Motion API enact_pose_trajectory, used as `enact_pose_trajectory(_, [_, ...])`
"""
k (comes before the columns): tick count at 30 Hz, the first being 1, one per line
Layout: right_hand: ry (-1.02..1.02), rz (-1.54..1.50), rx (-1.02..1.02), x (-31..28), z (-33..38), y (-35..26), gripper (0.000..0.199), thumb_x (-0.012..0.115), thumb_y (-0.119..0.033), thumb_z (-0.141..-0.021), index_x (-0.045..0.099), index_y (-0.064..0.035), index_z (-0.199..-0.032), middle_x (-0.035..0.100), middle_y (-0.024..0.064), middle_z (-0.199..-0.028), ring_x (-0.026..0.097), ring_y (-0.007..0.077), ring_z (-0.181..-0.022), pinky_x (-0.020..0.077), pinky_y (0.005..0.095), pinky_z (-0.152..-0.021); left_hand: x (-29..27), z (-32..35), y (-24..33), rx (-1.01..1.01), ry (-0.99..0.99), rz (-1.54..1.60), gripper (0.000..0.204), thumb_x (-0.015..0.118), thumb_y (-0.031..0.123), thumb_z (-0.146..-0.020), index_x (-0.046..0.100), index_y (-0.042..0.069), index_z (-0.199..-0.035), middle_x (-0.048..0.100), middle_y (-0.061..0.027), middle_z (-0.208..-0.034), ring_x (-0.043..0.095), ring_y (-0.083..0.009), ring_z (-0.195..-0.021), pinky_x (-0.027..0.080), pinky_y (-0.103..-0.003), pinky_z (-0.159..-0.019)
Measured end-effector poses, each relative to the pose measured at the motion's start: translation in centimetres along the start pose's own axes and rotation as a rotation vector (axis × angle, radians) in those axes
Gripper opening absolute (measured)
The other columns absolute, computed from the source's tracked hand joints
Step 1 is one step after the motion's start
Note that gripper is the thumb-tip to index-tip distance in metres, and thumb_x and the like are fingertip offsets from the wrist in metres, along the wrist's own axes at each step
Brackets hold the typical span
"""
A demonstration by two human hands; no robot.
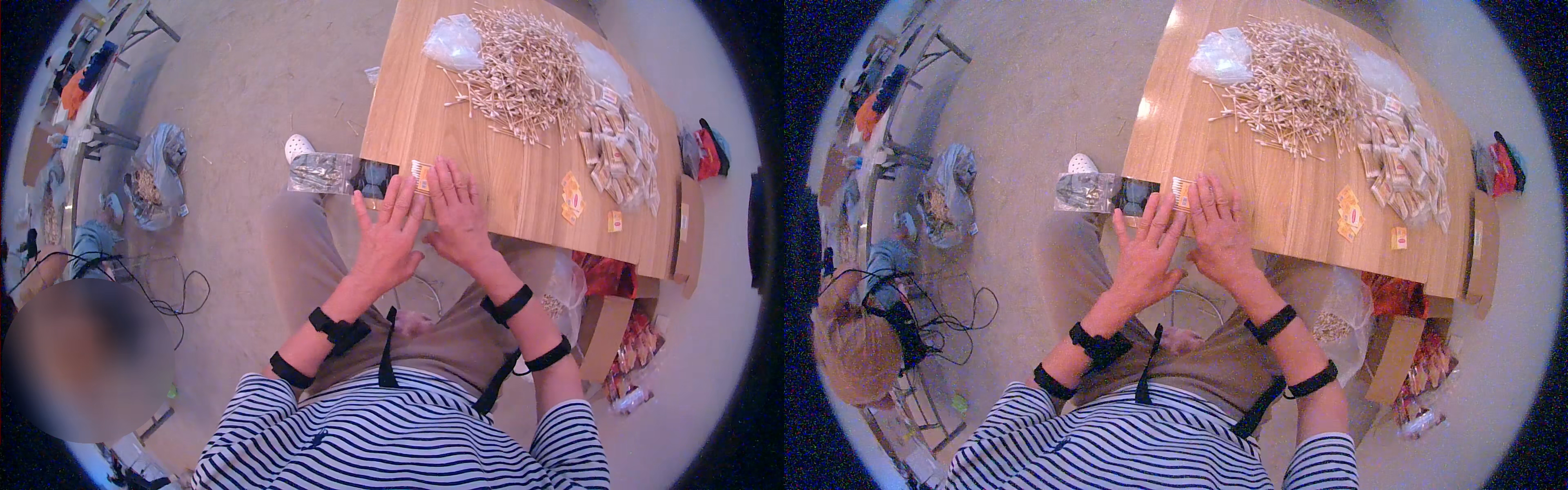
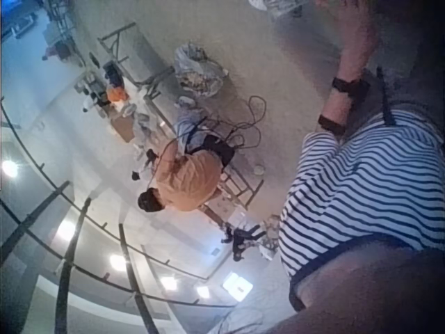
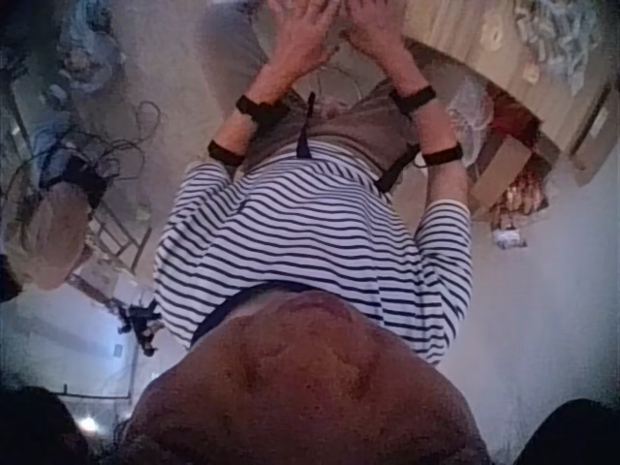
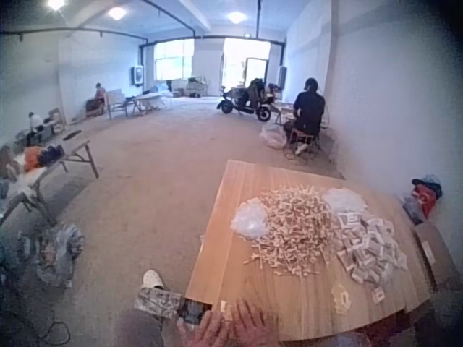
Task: Picking up bundles of cotton swabs and placing them into small plastic bags.
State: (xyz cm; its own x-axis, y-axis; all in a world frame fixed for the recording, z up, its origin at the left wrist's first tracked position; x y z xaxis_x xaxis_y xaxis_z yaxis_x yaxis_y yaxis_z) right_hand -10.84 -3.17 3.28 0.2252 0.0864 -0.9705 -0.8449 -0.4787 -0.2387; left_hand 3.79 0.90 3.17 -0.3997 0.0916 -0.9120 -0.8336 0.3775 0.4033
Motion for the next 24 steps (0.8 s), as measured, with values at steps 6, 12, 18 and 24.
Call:
enact_pose_trajectory(6, [0.03, 0.036, 0.025, 0.5, 0.2, -0.1, 0.109, 0.083, -0.019, -0.059, 0.029, 0.0012, -0.151, 0.026, 0.0186, -0.161, 0.019, 0.0383, -0.151, 0.014, 0.0558, -0.122, -0.6, -0.2, -0.3, -0.049, -0.018, -0.005, 0.103, 0.085, 0.032, -0.064, 0.037, 0.002, -0.15, 0.019, -0.0139, -0.165, 0.011, -0.032, -0.154, 0.003, -0.076, -0.112])
enact_pose_trajectory(12, [0.052, 0.003, 0.015, 0.5, 0.3, -0.1, 0.107, 0.083, -0.018, -0.058, 0.031, 0.0015, -0.151, 0.027, 0.0191, -0.16, 0.02, 0.0399, -0.15, 0.0152, 0.0553, -0.122, -0.5, -0.2, -0.5, -0.075, -0.014, -0.033, 0.106, 0.085, 0.035, -0.065, 0.034, 0.0, -0.151, 0.019, -0.0123, -0.165, 0.012, -0.0295, -0.154, 0.002, -0.074, -0.114])
enact_pose_trajectory(18, [0.094, 0.064, -0.011, 1.1, 0.2, 0.2, 0.116, 0.088, -0.022, -0.055, 0.029, 0.0025, -0.151, 0.026, 0.0194, -0.161, 0.021, 0.0405, -0.15, 0.0189, 0.0513, -0.122, -0.3, -0.1, -0.7, -0.072, -0.014, -0.029, 0.11, 0.085, 0.037, -0.064, 0.031, 0.001, -0.153, 0.019, -0.0116, -0.165, 0.011, -0.0287, -0.155, 0.001, -0.073, -0.114])
enact_pose_trajectory(24, [0.104, 0.047, -0.008, 1.0, 0.2, 0.1, 0.113, 0.088, -0.022, -0.055, 0.031, 0.0027, -0.15, 0.028, 0.0201, -0.159, 0.023, 0.0408, -0.149, 0.0209, 0.0509, -0.121, -1.1, -1.5, -1.6, -0.061, -0.015, -0.092, 0.124, 0.088, 0.043, -0.058, 0.023, 0.002, -0.156, 0.017, -0.0116, -0.166, 0.011, -0.0283, -0.155, 0.002, -0.073, -0.114])
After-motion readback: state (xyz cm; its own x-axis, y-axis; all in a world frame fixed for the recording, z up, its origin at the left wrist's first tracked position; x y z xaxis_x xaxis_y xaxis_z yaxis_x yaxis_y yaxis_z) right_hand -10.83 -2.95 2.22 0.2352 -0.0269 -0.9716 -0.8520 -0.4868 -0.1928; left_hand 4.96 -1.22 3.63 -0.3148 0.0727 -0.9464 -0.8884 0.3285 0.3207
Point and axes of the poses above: each hand's wrist, its own z-axis away from the middle knuckle, its own x-axis out of the palm, y = z × x, the point moved 3 cm from there along -z, towards the middle knuckle
